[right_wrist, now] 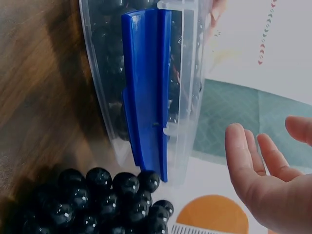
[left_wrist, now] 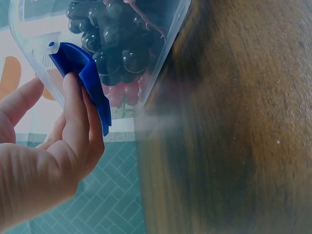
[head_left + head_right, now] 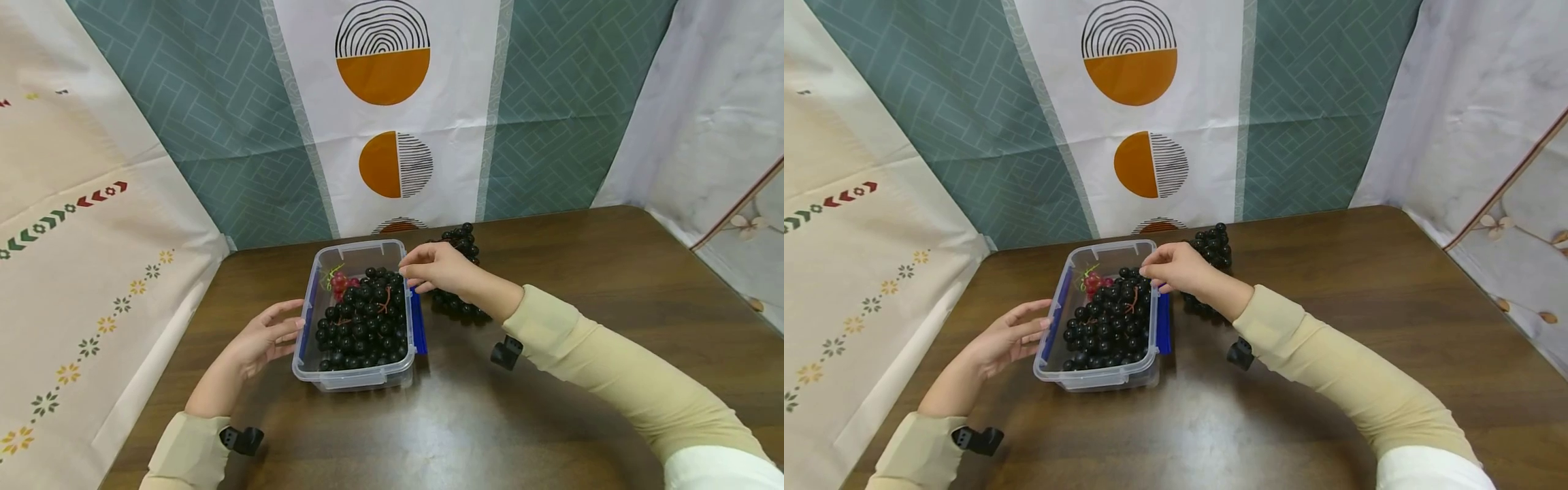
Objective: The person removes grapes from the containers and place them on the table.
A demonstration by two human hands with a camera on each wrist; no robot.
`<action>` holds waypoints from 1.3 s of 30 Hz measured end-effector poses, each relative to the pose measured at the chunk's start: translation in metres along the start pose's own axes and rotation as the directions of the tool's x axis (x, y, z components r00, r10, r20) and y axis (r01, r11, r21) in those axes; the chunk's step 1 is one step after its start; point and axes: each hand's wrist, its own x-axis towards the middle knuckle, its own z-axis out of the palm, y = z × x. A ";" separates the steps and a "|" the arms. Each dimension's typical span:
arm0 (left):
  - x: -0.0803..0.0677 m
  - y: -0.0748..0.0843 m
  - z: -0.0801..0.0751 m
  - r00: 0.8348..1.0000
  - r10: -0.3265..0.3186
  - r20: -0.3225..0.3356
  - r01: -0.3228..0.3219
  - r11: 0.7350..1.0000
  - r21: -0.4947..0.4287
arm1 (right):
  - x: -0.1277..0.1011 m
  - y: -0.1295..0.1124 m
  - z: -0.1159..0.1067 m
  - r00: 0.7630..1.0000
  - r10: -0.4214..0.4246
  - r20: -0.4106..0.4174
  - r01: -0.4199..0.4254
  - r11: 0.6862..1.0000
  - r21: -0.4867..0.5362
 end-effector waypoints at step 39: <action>0.003 -0.004 -0.003 1.000 0.007 0.015 -0.006 0.999 -0.049 | 0.035 -0.013 0.058 0.996 -0.089 -0.005 0.059 0.709 -0.702</action>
